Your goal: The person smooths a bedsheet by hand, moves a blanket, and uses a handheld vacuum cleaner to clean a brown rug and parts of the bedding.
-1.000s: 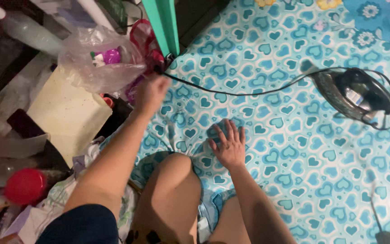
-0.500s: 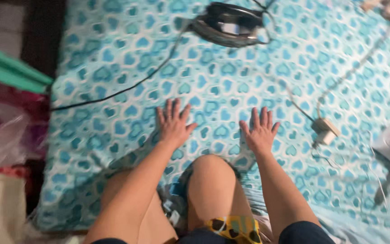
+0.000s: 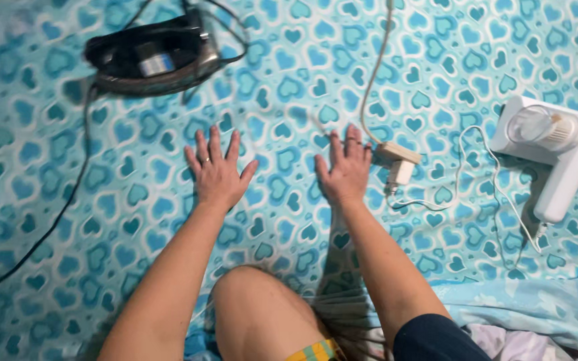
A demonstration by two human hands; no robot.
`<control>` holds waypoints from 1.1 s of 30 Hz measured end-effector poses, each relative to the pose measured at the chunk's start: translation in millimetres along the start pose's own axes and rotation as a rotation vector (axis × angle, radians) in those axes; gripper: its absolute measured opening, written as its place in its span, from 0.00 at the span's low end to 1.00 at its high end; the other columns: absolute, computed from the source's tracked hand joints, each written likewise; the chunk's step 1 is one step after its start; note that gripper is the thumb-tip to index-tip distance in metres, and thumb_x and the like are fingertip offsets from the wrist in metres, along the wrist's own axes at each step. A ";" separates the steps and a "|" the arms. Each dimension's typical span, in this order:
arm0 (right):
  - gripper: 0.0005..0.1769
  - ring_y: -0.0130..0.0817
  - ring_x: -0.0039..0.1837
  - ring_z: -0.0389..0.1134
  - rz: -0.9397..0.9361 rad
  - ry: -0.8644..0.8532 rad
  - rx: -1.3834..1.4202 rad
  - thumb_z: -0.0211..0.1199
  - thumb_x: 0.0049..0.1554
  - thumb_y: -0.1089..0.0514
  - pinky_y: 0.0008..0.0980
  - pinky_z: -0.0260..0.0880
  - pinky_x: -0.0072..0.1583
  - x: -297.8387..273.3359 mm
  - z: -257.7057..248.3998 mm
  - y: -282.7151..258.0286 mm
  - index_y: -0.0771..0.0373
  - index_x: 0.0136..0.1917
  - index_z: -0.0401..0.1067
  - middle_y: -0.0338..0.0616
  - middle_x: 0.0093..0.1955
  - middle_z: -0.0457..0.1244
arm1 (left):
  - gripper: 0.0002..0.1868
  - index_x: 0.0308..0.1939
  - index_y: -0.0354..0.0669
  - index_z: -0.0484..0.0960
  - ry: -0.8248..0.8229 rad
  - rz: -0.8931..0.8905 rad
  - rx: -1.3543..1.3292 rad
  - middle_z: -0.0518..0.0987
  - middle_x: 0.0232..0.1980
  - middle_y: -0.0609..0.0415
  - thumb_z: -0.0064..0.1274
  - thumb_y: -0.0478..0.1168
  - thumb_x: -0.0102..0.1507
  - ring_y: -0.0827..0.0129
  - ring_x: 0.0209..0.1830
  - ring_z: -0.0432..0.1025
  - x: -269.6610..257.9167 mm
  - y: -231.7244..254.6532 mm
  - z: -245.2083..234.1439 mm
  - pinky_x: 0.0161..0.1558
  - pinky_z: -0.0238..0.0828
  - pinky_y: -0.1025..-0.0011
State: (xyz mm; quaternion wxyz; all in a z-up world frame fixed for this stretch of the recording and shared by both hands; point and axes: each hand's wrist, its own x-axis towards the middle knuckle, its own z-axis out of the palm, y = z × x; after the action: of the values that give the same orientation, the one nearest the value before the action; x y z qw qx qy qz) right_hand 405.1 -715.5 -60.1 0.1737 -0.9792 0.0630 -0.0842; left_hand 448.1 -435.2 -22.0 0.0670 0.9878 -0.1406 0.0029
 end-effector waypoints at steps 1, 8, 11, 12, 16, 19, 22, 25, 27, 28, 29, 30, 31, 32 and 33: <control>0.38 0.55 0.84 0.46 -0.006 0.003 0.002 0.58 0.61 0.37 0.61 0.41 0.78 0.2 0.8 1.9 0.58 0.77 0.64 0.61 0.83 0.48 | 0.39 0.78 0.53 0.65 -0.005 0.050 -0.009 0.54 0.81 0.37 0.42 0.67 0.68 0.39 0.82 0.44 19.2 13.0 4.9 0.74 0.35 0.34; 0.38 0.54 0.81 0.50 0.031 0.018 0.089 0.61 0.56 0.36 0.63 0.43 0.77 0.6 14.0 14.3 0.55 0.74 0.67 0.58 0.80 0.52 | 0.35 0.76 0.57 0.67 -0.046 0.318 -0.065 0.58 0.81 0.44 0.45 0.63 0.68 0.46 0.82 0.46 133.7 103.6 29.2 0.77 0.35 0.41; 0.37 0.53 0.79 0.51 0.029 0.024 0.137 0.61 0.57 0.36 0.63 0.44 0.77 -1.3 19.2 20.8 0.54 0.73 0.67 0.56 0.79 0.53 | 0.35 0.75 0.58 0.68 -0.018 0.342 -0.101 0.59 0.80 0.46 0.48 0.62 0.66 0.47 0.81 0.48 157.9 126.0 38.1 0.76 0.37 0.41; 0.37 0.53 0.80 0.50 0.019 0.024 0.142 0.61 0.57 0.35 0.63 0.44 0.77 -2.6 21.0 23.9 0.54 0.73 0.67 0.55 0.79 0.52 | 0.35 0.75 0.58 0.69 -0.013 0.337 -0.116 0.60 0.80 0.46 0.49 0.62 0.66 0.48 0.81 0.50 158.8 126.6 38.8 0.77 0.38 0.41; 0.37 0.52 0.81 0.47 0.001 0.018 0.150 0.61 0.57 0.34 0.63 0.41 0.76 -5.3 38.4 31.8 0.51 0.74 0.66 0.54 0.80 0.50 | 0.33 0.73 0.54 0.72 -0.014 0.307 -0.177 0.63 0.79 0.49 0.53 0.58 0.66 0.50 0.82 0.54 159.5 124.2 47.1 0.79 0.42 0.43; 0.37 0.49 0.82 0.44 0.029 -0.011 0.125 0.61 0.56 0.32 0.63 0.38 0.76 -13.1 53.5 34.4 0.48 0.74 0.66 0.52 0.82 0.48 | 0.31 0.69 0.49 0.74 0.020 0.337 -0.123 0.67 0.74 0.47 0.54 0.57 0.64 0.48 0.78 0.56 160.6 123.0 54.2 0.77 0.45 0.42; 0.38 0.48 0.83 0.44 0.037 -0.033 0.140 0.61 0.55 0.31 0.63 0.38 0.77 -21.2 65.1 35.5 0.47 0.74 0.66 0.50 0.82 0.48 | 0.27 0.62 0.47 0.76 -0.003 0.319 -0.143 0.69 0.66 0.47 0.54 0.56 0.63 0.49 0.75 0.60 162.0 124.7 58.5 0.74 0.49 0.43; 0.37 0.47 0.83 0.45 0.061 -0.034 0.148 0.62 0.55 0.31 0.61 0.41 0.78 -21.1 74.3 41.6 0.46 0.72 0.67 0.48 0.81 0.50 | 0.20 0.52 0.55 0.80 -0.379 0.062 0.056 0.73 0.61 0.55 0.54 0.58 0.62 0.54 0.71 0.63 180.1 129.7 68.8 0.71 0.51 0.47; 0.36 0.46 0.82 0.47 0.070 -0.027 0.173 0.63 0.55 0.31 0.59 0.44 0.77 -25.8 73.3 34.6 0.46 0.71 0.69 0.47 0.81 0.51 | 0.18 0.56 0.53 0.77 -0.285 0.331 -0.061 0.71 0.64 0.53 0.54 0.54 0.67 0.55 0.73 0.63 203.2 127.4 78.4 0.74 0.53 0.49; 0.35 0.46 0.81 0.49 0.071 -0.009 0.179 0.64 0.55 0.32 0.58 0.47 0.77 -25.5 71.4 37.1 0.47 0.71 0.69 0.47 0.80 0.52 | 0.17 0.58 0.51 0.76 -0.230 0.470 -0.125 0.70 0.66 0.52 0.53 0.52 0.70 0.56 0.75 0.63 217.9 126.7 81.3 0.76 0.54 0.51; 0.35 0.46 0.81 0.50 0.072 0.009 0.185 0.65 0.54 0.33 0.57 0.49 0.76 -22.5 71.3 36.2 0.47 0.70 0.70 0.47 0.79 0.53 | 0.20 0.62 0.50 0.75 -0.195 0.549 -0.131 0.69 0.68 0.51 0.53 0.51 0.69 0.54 0.76 0.61 226.1 123.7 77.6 0.76 0.52 0.50; 0.35 0.48 0.80 0.51 0.072 0.032 0.210 0.66 0.53 0.34 0.58 0.51 0.75 -21.7 69.8 35.6 0.49 0.69 0.70 0.49 0.79 0.53 | 0.23 0.65 0.48 0.73 -0.162 0.638 -0.156 0.68 0.71 0.49 0.52 0.50 0.68 0.53 0.78 0.60 231.9 128.2 77.6 0.77 0.51 0.49; 0.34 0.50 0.80 0.52 0.070 0.056 0.235 0.67 0.52 0.35 0.60 0.52 0.74 -22.0 68.1 32.8 0.50 0.67 0.70 0.50 0.78 0.54 | 0.27 0.69 0.47 0.72 -0.129 0.728 -0.183 0.66 0.73 0.47 0.52 0.49 0.67 0.51 0.79 0.58 238.0 132.8 78.4 0.77 0.49 0.47; 0.34 0.52 0.79 0.54 0.077 0.081 0.251 0.67 0.51 0.36 0.61 0.54 0.73 -20.1 69.2 33.7 0.52 0.66 0.71 0.52 0.78 0.54 | 0.28 0.70 0.48 0.71 -0.098 0.738 -0.204 0.66 0.74 0.47 0.51 0.49 0.66 0.51 0.79 0.57 241.4 136.2 79.4 0.77 0.48 0.47; 0.34 0.53 0.79 0.54 0.066 0.087 0.282 0.68 0.52 0.36 0.60 0.56 0.72 -15.1 73.6 39.3 0.53 0.66 0.71 0.53 0.78 0.54 | 0.29 0.70 0.48 0.70 -0.067 0.747 -0.226 0.65 0.74 0.47 0.51 0.49 0.66 0.50 0.78 0.57 242.1 136.5 79.3 0.76 0.48 0.46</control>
State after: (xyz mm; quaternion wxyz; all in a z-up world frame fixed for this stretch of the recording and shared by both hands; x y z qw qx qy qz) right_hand 400.3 -725.5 -144.2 0.3092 -0.9379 0.0904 -0.1287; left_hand 641.6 -642.8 -76.6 0.1652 0.8544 -0.4922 -0.0208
